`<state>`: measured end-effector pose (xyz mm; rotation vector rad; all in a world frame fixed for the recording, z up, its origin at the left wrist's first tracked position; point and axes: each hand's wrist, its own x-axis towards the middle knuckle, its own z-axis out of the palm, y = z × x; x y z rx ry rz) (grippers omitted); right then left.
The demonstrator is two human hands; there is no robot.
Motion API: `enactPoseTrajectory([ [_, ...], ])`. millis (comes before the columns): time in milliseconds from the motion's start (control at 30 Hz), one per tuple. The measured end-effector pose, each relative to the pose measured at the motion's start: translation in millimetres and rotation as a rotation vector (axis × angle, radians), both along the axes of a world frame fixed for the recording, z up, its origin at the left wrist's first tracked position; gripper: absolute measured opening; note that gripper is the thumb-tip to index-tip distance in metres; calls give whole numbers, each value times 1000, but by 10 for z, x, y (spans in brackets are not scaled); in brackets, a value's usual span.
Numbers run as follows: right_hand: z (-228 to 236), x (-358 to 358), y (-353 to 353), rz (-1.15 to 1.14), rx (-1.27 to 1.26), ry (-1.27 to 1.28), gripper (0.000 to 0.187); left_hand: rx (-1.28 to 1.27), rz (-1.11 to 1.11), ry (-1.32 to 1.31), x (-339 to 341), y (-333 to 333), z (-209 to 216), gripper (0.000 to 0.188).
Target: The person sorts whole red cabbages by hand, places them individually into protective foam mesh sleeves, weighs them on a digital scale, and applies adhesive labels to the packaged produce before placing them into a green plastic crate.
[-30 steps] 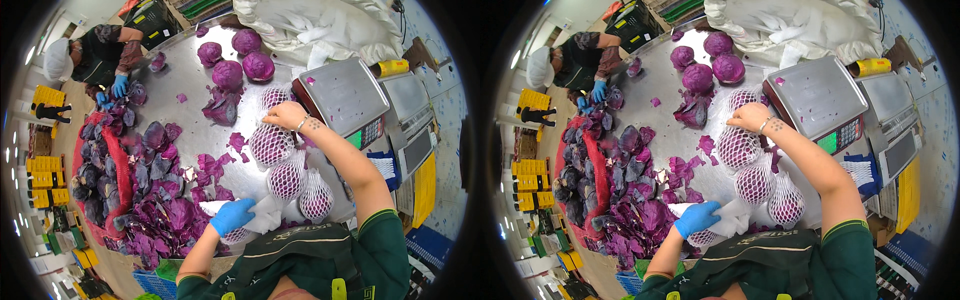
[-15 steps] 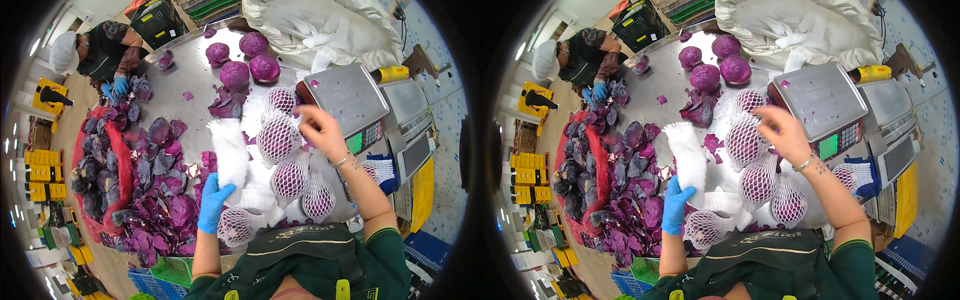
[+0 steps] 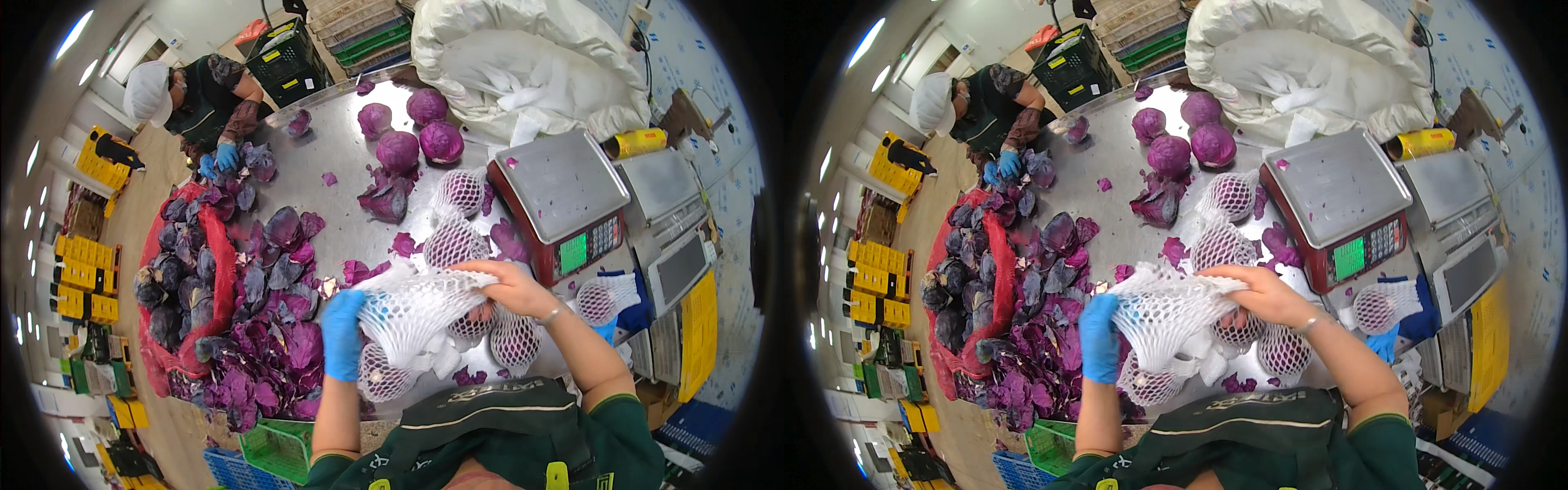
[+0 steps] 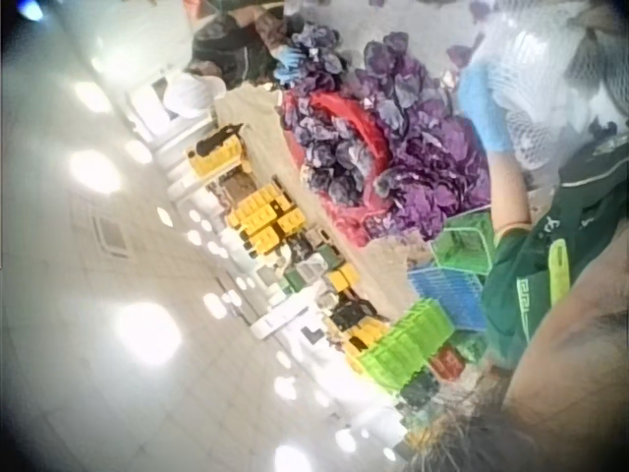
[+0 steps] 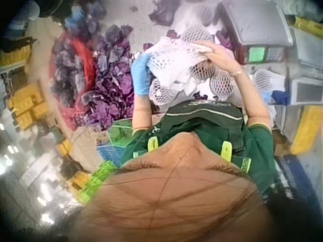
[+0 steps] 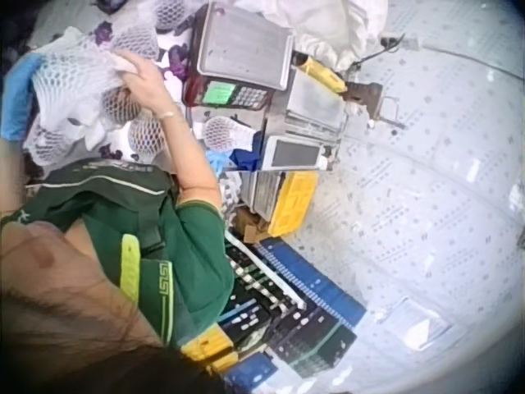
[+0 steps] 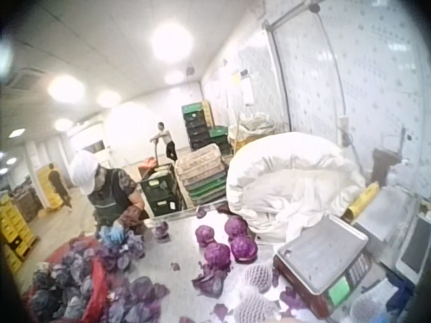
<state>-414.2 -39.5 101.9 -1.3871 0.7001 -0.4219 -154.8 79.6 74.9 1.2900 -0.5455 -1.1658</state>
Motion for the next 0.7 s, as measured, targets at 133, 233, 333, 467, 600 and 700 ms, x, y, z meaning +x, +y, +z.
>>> enactPoseTrajectory([
  [133, -154, 111, 21, 16, -10, 209, 23, -334, -180, -1127, -288, -399, 486, 48],
  [233, 132, 190, 70, 208, -22, 46, 22, -772, -525, -1738, -279, -656, 527, 37],
  [333, 63, 117, -131, 249, 255, -356, 20, -614, -348, -1124, -43, -772, 165, 28],
  [467, -310, 589, -106, 113, 92, -92, 69, -407, -167, -951, -575, -587, -438, 18],
  [600, -575, 769, 77, -113, -5, -93, 47, -19, -211, -964, -465, -562, 48, 20],
  [700, -929, 638, -107, -215, -22, 29, 32, -329, 44, -995, -112, -507, -210, 27],
])
